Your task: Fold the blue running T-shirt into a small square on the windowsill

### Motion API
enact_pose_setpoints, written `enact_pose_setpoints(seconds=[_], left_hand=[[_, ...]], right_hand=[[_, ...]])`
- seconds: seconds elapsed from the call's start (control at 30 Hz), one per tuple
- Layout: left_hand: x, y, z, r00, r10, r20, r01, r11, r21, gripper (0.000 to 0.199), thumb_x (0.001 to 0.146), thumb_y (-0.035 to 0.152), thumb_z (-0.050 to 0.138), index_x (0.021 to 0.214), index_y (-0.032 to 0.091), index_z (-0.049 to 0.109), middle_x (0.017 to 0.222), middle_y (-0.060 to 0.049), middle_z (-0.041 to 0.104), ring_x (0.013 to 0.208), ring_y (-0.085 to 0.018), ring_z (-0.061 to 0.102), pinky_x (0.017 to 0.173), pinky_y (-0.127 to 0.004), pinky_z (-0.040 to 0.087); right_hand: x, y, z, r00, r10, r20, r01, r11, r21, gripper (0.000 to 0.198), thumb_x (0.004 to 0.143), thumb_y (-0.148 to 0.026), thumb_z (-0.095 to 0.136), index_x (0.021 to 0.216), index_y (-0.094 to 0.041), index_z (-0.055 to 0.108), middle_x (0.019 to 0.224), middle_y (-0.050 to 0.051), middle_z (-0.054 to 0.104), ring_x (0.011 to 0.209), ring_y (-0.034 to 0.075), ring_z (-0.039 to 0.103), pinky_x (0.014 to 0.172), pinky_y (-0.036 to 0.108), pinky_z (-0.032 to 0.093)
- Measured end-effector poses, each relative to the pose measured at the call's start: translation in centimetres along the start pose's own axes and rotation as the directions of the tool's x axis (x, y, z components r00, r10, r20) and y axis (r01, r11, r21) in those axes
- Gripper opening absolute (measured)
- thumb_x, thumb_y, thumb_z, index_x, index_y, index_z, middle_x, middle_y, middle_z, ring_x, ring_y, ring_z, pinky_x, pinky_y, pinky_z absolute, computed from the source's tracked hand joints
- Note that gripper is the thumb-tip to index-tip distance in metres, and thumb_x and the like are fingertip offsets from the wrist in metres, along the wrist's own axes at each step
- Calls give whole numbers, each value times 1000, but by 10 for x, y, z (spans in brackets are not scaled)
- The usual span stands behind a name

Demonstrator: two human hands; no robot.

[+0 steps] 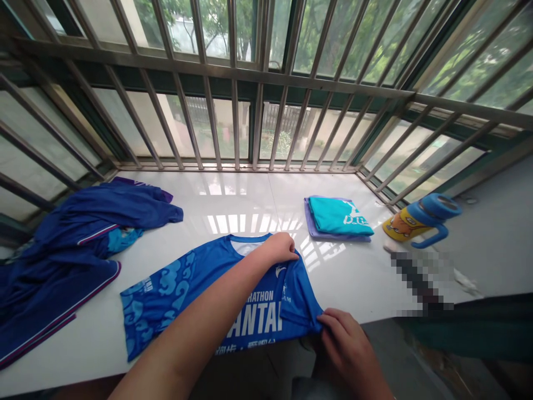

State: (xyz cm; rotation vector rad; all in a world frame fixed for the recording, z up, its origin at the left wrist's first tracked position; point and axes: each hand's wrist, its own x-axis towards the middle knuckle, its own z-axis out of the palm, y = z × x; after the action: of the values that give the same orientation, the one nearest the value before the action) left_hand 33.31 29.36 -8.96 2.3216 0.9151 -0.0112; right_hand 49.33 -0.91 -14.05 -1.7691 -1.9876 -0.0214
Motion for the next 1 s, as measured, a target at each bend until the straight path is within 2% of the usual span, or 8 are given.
enact_pose_setpoints(seconds=[0.17,0.37,0.47,0.53,0.67,0.77,0.9,1.0], left_hand=[[11,5,3,997,-37,-62,33,998,-56,23,102,43,64,107,23,75,112,-7,81,106,-25,75,83,-31,53],[18,10,10,992,-100,-72,93,991,-93,22,104,39,64,120,25,69,109,-6,81,109,-26,76,89,-33,54],[9,10,5,999,-47,-24,45,993,-107,50,90,51,82,131,26,66,115,-6,81,114,-28,75,88,-32,55],[3,9,-1,998,22,52,-17,995,-96,62,84,41,89,139,27,63,114,-4,81,110,-27,76,85,-31,54],[-7,10,-12,987,99,130,-96,995,-29,51,94,22,72,143,27,62,119,-3,80,106,-24,76,85,-31,53],[-14,13,-16,993,93,78,-92,996,-6,55,99,22,64,152,26,54,123,-6,79,108,-25,75,87,-31,54],[-45,20,-8,979,202,6,-201,972,125,27,101,33,66,127,25,70,123,-8,76,114,-28,72,89,-34,53],[-80,20,8,961,259,95,-272,946,175,33,93,49,83,114,25,74,117,-7,74,110,-30,71,85,-36,54]], right_hand=[[0,0,-2,998,-48,-30,47,999,-8,21,108,-28,60,123,-29,74,119,8,76,108,24,74,91,37,63],[-3,8,-2,993,-119,-11,118,990,-75,21,108,-26,60,124,-30,73,116,6,77,106,25,74,91,40,60],[-3,8,-2,998,-56,-34,55,998,-38,22,109,-24,59,127,-29,71,114,7,77,105,25,73,92,40,60],[-3,7,-1,999,-10,-49,10,1000,-2,21,109,-23,58,126,-28,70,112,7,77,104,24,73,91,39,61],[-3,3,0,997,8,-72,-9,1000,-12,18,108,-25,61,124,-27,69,113,7,77,105,25,73,92,40,61],[-1,-2,-3,997,-22,-77,14,995,-104,30,106,-25,61,134,-29,70,130,10,75,117,29,71,99,45,60],[3,-8,-10,986,-157,50,163,973,-165,53,102,-18,60,149,-41,67,144,6,71,126,30,69,107,48,58],[5,-9,-12,992,-114,57,119,987,-109,36,104,-20,61,133,-37,75,129,7,75,116,28,72,98,44,61]])
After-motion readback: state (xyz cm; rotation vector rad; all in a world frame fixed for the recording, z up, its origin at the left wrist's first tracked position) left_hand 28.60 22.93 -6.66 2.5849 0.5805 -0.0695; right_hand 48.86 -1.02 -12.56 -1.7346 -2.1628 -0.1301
